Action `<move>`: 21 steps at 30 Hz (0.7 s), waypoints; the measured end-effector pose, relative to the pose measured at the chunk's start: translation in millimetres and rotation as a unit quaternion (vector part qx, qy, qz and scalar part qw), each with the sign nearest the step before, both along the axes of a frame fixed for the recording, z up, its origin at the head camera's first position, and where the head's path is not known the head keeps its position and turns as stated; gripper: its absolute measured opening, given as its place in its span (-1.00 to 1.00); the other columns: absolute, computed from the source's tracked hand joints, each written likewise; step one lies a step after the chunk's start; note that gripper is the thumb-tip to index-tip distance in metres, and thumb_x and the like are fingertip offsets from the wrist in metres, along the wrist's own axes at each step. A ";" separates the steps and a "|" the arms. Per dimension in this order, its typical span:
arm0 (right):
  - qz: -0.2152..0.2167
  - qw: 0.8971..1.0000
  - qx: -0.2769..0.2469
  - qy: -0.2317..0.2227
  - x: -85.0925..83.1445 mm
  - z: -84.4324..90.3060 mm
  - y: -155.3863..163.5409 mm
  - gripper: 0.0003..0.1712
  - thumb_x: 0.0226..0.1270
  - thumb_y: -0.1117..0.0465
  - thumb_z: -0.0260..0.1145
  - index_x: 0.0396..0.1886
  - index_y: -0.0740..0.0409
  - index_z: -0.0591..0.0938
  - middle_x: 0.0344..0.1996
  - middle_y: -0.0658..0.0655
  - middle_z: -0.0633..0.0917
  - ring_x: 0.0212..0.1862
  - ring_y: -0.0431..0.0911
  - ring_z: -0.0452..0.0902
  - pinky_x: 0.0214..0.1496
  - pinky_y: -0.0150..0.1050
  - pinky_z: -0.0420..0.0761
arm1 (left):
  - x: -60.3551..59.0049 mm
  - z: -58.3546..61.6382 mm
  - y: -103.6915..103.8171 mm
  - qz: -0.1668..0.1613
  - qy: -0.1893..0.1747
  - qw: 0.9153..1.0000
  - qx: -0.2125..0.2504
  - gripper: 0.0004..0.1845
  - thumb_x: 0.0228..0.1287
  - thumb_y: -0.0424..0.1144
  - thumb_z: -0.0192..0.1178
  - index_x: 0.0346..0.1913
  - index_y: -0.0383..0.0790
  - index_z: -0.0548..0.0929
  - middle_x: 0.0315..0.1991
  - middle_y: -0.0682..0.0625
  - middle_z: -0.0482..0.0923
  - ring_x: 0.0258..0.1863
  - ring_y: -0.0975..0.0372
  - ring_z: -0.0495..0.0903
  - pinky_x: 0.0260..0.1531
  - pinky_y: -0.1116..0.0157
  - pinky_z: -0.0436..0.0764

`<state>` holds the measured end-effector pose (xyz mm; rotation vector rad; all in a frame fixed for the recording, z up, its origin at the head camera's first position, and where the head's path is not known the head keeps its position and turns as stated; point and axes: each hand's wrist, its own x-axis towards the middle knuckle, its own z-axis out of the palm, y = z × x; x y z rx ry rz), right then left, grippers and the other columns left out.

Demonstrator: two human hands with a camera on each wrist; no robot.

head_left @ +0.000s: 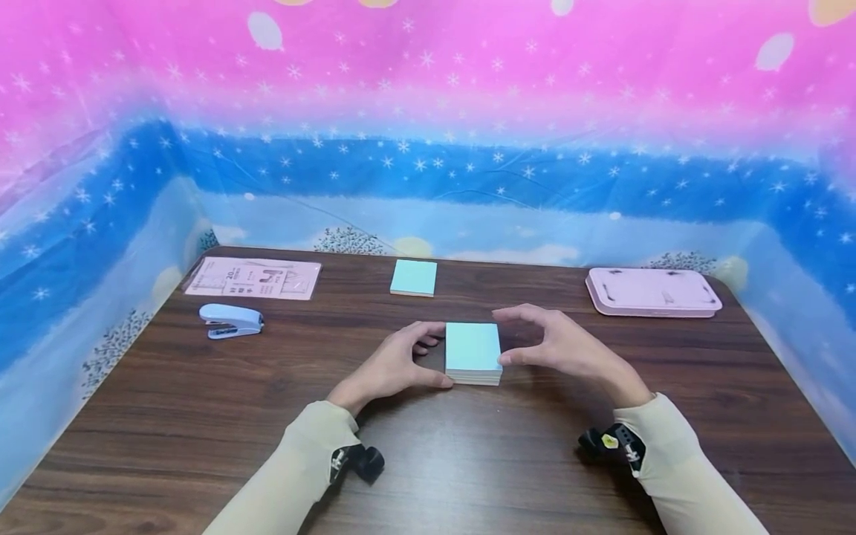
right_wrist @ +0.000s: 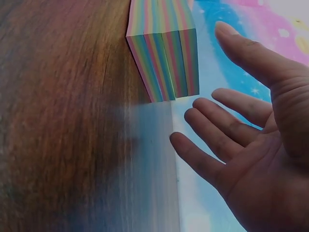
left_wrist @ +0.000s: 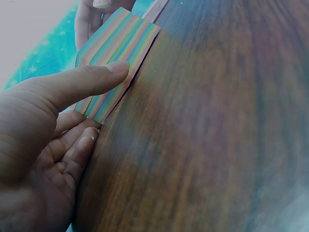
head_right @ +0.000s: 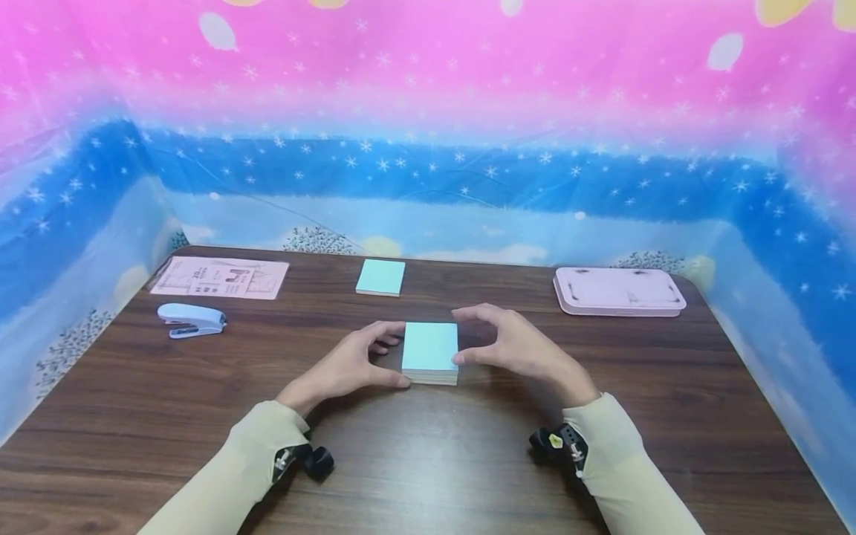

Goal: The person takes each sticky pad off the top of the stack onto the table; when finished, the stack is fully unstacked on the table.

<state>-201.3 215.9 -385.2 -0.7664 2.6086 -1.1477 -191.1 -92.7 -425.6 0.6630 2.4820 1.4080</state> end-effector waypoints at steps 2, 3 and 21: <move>0.003 1.000 0.000 -0.010 0.2 -0.9 -0.9 -0.09 0.24 -0.09 0.64 0.53 0.07 0.52 0.43 0.09 0.56 0.48 0.11 0.39 0.46 0.27 0.40 | -0.1 -0.4 -0.4 0.000 -0.001 1.000 0.001 -0.06 0.08 -0.17 0.67 0.53 -0.23 0.46 0.33 -0.09 0.55 0.27 0.05 0.55 0.31 0.10 0.55; 0.004 1.000 -0.001 -0.016 0.4 -1.2 -1.1 -0.08 0.24 -0.08 0.65 0.53 0.08 0.52 0.43 0.11 0.56 0.48 0.11 0.40 0.45 0.26 0.42 | -0.2 -0.4 -0.4 0.000 -0.001 1.000 0.001 -0.06 0.08 -0.17 0.67 0.53 -0.24 0.46 0.33 -0.09 0.55 0.27 0.05 0.55 0.31 0.10 0.55; 0.019 0.999 0.031 -0.014 1.9 -3.9 -4.5 0.05 0.13 -0.06 0.71 0.58 0.10 0.46 0.49 0.18 0.49 0.52 0.13 0.34 0.50 0.22 0.37 | -1.7 -2.4 0.0 0.001 0.005 1.000 0.007 -0.05 0.04 -0.18 0.69 0.51 -0.25 0.48 0.31 -0.07 0.57 0.24 0.06 0.57 0.30 0.12 0.56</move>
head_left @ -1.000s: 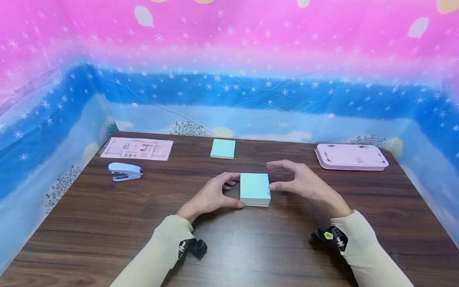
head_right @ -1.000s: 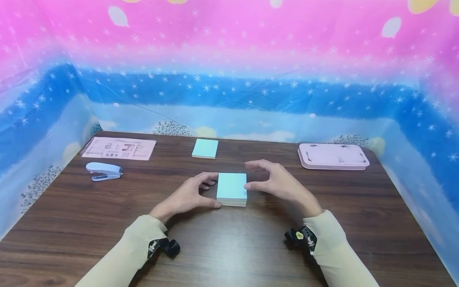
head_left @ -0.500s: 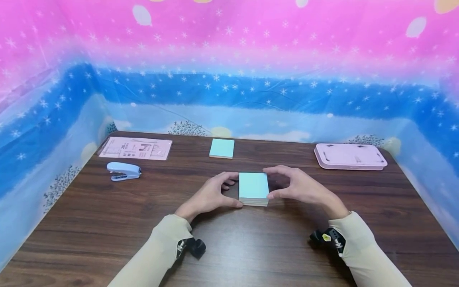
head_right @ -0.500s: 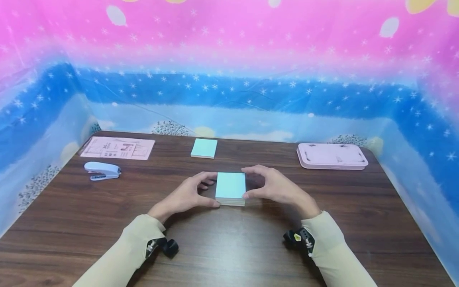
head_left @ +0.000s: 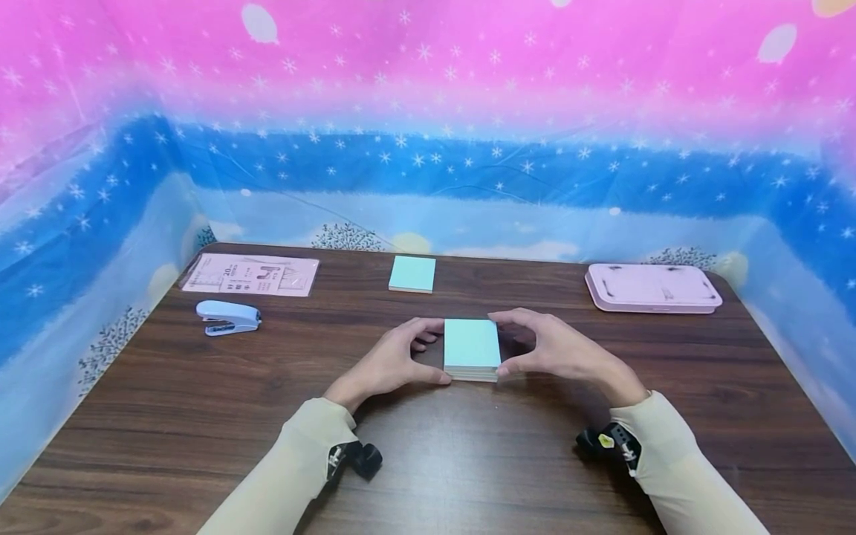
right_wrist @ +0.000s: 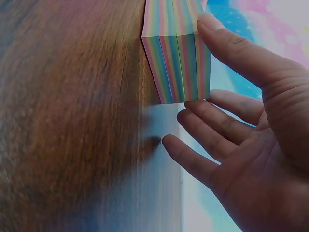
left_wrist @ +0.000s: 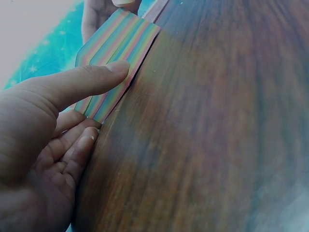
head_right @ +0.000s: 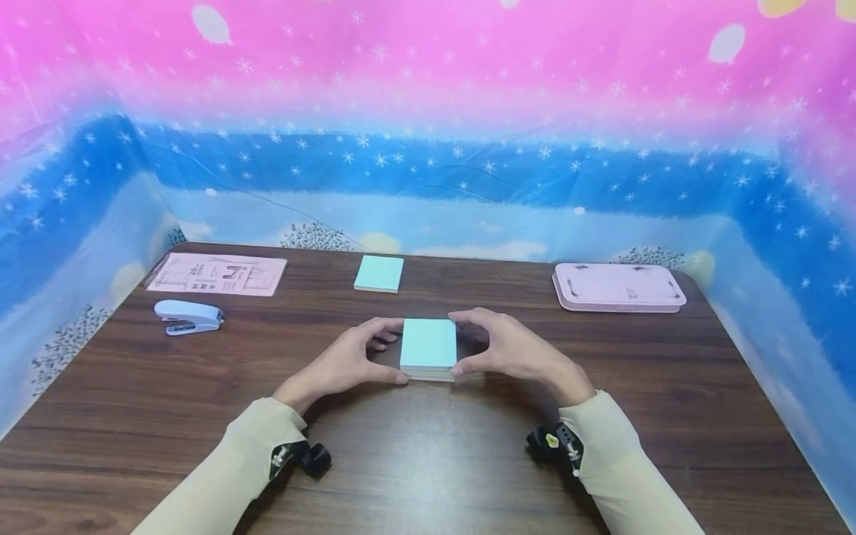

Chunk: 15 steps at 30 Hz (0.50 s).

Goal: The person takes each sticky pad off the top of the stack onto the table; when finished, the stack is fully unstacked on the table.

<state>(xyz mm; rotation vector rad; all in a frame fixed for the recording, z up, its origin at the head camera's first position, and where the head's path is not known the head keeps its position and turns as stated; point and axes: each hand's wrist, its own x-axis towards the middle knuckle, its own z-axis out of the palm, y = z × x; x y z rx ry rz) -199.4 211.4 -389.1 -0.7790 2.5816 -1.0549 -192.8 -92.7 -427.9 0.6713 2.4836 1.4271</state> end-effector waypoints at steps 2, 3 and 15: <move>0.000 1.000 0.001 0.000 0.0 0.3 0.1 0.05 0.13 -0.04 0.72 0.58 0.09 0.46 0.48 0.18 0.50 0.51 0.13 0.36 0.49 0.21 0.38 | -0.1 -0.3 0.1 0.001 -0.001 1.000 0.001 -0.05 0.04 -0.18 0.69 0.51 -0.25 0.48 0.30 -0.07 0.57 0.24 0.07 0.57 0.29 0.13 0.56; 0.000 1.000 0.002 0.001 -0.1 0.4 0.2 0.05 0.13 -0.04 0.72 0.58 0.09 0.46 0.47 0.19 0.51 0.50 0.13 0.37 0.49 0.22 0.39 | 0.0 -0.1 0.2 0.001 -0.002 1.000 0.001 -0.05 0.04 -0.18 0.69 0.51 -0.25 0.48 0.30 -0.07 0.57 0.24 0.07 0.57 0.29 0.13 0.56; 0.003 1.000 0.013 0.010 0.4 1.6 -0.9 0.00 0.17 -0.03 0.69 0.57 0.07 0.46 0.44 0.19 0.54 0.46 0.13 0.43 0.46 0.20 0.44 | 0.1 0.5 0.7 0.005 -0.002 1.000 -0.002 -0.06 0.03 -0.19 0.69 0.50 -0.24 0.50 0.30 -0.06 0.57 0.23 0.07 0.57 0.29 0.12 0.55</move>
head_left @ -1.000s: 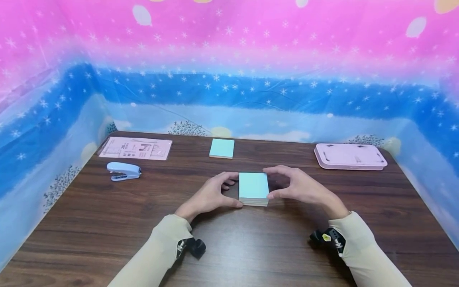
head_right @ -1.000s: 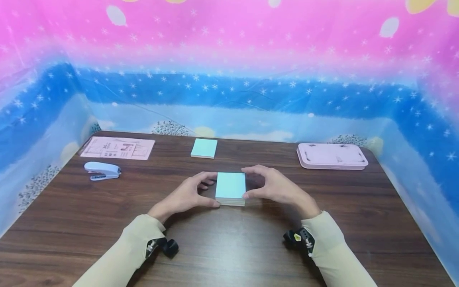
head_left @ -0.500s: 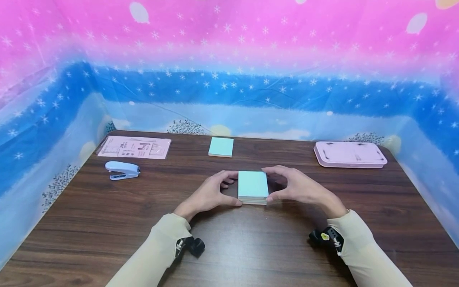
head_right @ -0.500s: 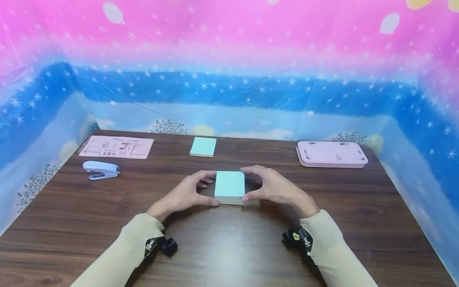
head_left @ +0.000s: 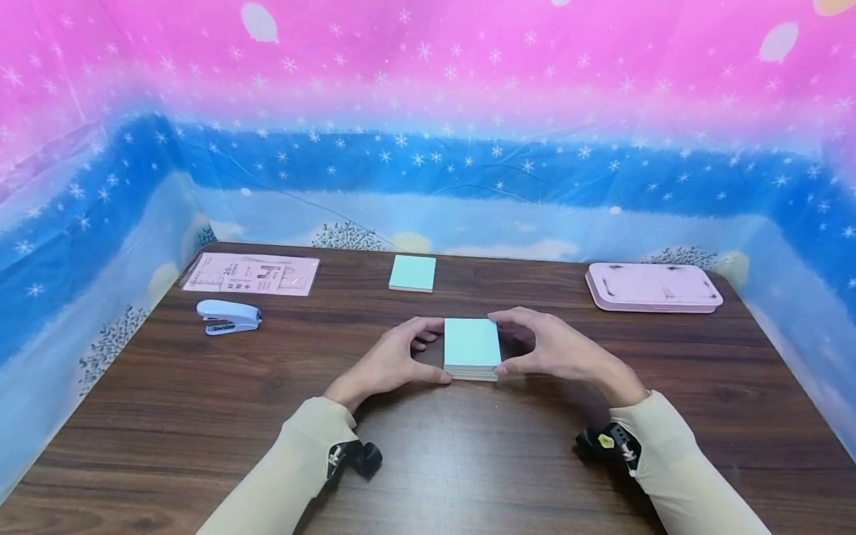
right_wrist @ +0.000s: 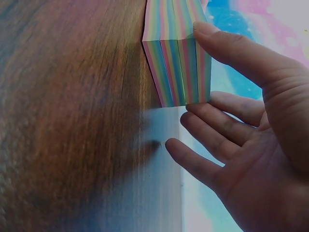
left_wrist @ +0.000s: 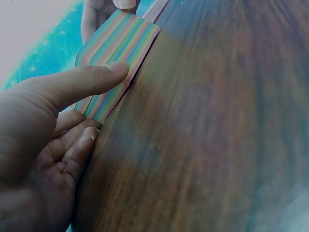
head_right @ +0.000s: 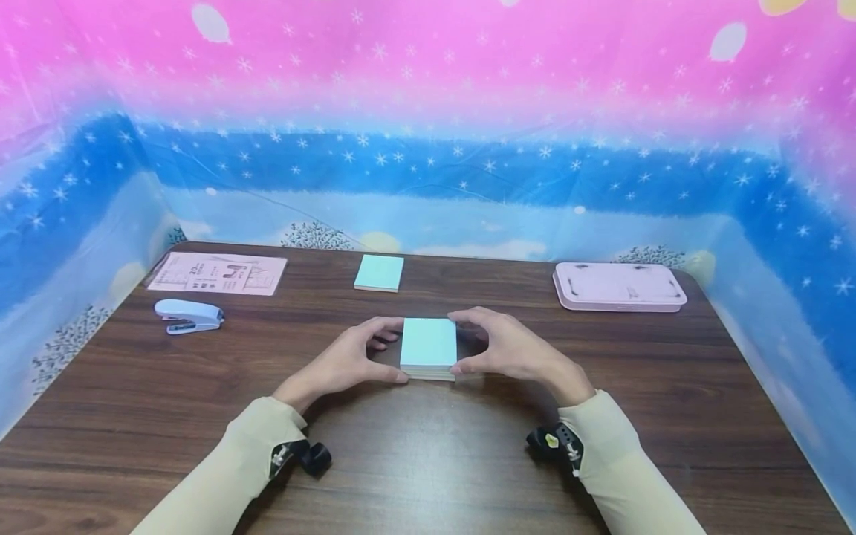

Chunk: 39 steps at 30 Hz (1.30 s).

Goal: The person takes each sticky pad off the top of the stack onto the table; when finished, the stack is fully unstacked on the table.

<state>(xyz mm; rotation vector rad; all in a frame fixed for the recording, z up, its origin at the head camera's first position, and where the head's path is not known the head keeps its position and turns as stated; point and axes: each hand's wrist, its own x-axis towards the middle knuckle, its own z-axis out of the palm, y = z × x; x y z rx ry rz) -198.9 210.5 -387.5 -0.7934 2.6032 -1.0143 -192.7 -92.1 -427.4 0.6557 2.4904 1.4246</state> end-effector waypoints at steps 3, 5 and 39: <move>-0.001 1.000 -0.001 0.000 0.0 0.0 -0.4 -0.01 0.17 -0.02 0.68 0.56 0.07 0.46 0.44 0.19 0.54 0.45 0.14 0.45 0.44 0.19 0.46 | 0.5 0.8 -0.2 0.001 -0.003 1.000 -0.002 -0.06 0.04 -0.18 0.69 0.51 -0.23 0.49 0.30 -0.06 0.57 0.23 0.07 0.57 0.29 0.12 0.55; -0.002 1.000 -0.004 -0.002 0.0 -0.3 -0.6 -0.01 0.17 -0.02 0.69 0.56 0.09 0.46 0.44 0.19 0.53 0.44 0.14 0.46 0.44 0.19 0.47 | 0.9 1.3 -0.3 0.002 -0.005 1.000 -0.003 -0.05 0.04 -0.17 0.69 0.52 -0.22 0.49 0.30 -0.06 0.57 0.23 0.07 0.57 0.29 0.12 0.55; -0.031 0.998 -0.017 0.051 1.3 7.6 3.7 -0.02 0.13 -0.08 0.70 0.51 0.07 0.52 0.41 0.14 0.55 0.46 0.12 0.41 0.42 0.31 0.42 | 0.6 1.6 0.8 -0.002 -0.002 1.000 -0.004 -0.07 0.05 -0.18 0.68 0.52 -0.17 0.50 0.30 -0.04 0.56 0.24 0.08 0.56 0.29 0.12 0.55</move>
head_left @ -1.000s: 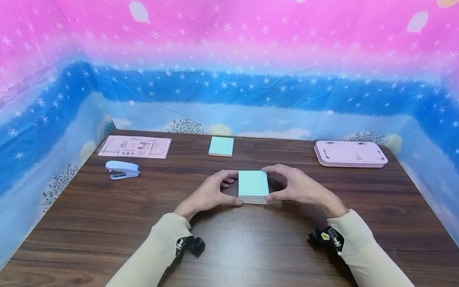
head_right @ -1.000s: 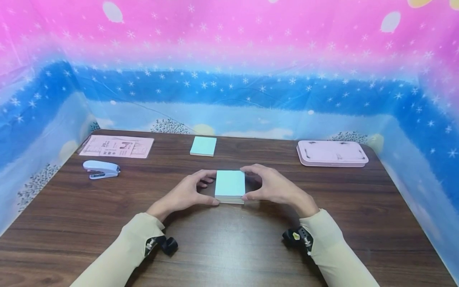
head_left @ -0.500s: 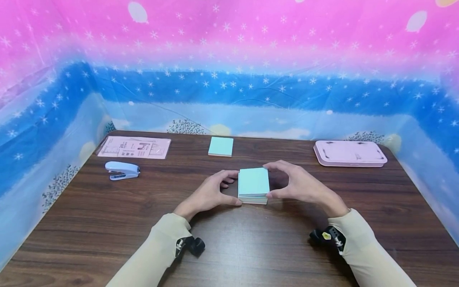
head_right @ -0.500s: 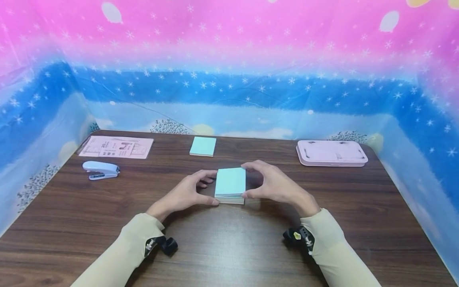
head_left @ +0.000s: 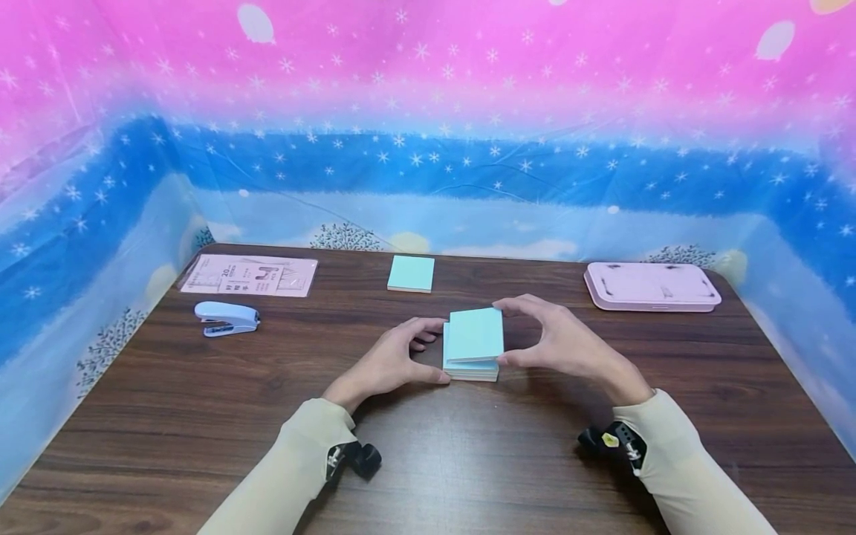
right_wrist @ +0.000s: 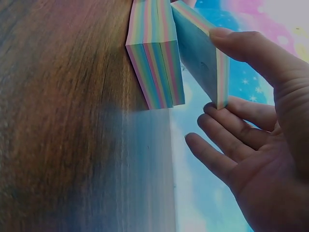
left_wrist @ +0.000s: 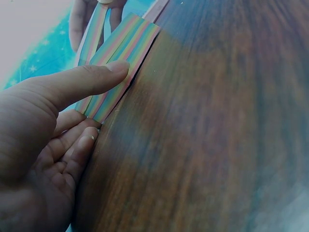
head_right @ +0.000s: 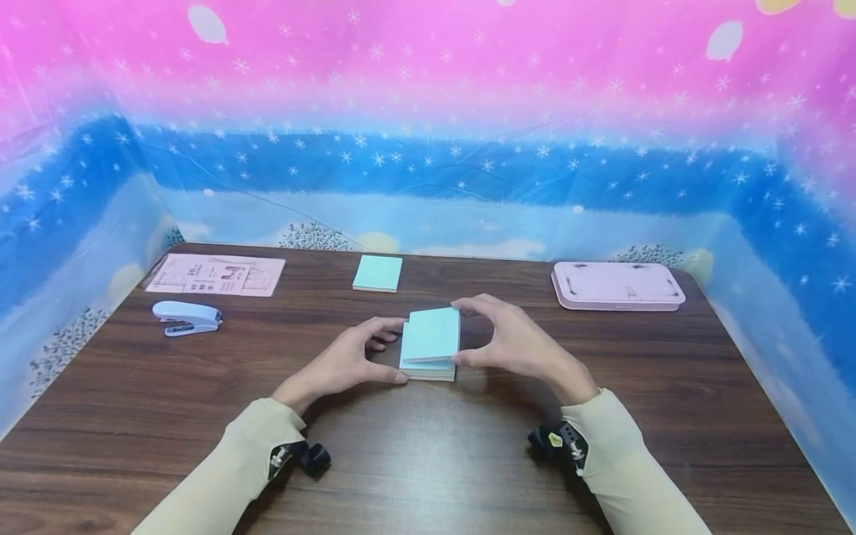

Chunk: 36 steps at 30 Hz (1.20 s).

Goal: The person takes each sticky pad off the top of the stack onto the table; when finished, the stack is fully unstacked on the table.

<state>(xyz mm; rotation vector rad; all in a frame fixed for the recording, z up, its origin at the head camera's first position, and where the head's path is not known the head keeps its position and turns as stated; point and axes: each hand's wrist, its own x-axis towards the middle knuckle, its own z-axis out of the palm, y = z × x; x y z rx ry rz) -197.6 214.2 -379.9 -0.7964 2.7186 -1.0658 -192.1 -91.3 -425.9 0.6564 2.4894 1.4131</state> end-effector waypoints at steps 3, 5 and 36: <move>-0.004 1.000 -0.002 0.000 0.0 0.0 0.5 -0.02 0.13 -0.08 0.70 0.51 0.08 0.52 0.42 0.13 0.55 0.47 0.13 0.40 0.43 0.32 0.41 | -0.1 -0.2 -0.1 -0.001 0.001 1.000 0.001 -0.07 0.06 -0.19 0.68 0.52 -0.17 0.50 0.30 -0.04 0.56 0.24 0.08 0.56 0.29 0.12 0.54; -0.006 1.000 -0.001 0.000 0.0 -0.1 0.7 -0.02 0.13 -0.08 0.70 0.51 0.08 0.52 0.42 0.13 0.55 0.47 0.13 0.40 0.43 0.32 0.40 | 0.0 -0.1 -0.1 -0.002 0.002 1.000 0.001 -0.07 0.06 -0.19 0.68 0.52 -0.17 0.49 0.30 -0.04 0.56 0.24 0.08 0.56 0.29 0.12 0.54; -0.057 0.998 -0.016 0.015 -17.9 4.3 4.3 -0.03 0.10 -0.17 0.70 0.51 -0.12 0.53 0.43 0.01 0.55 0.47 0.11 0.38 0.44 0.31 0.37 | 1.1 0.2 -0.9 -0.007 0.008 1.000 0.004 -0.07 0.06 -0.19 0.67 0.52 -0.23 0.48 0.30 -0.09 0.57 0.25 0.05 0.55 0.30 0.12 0.55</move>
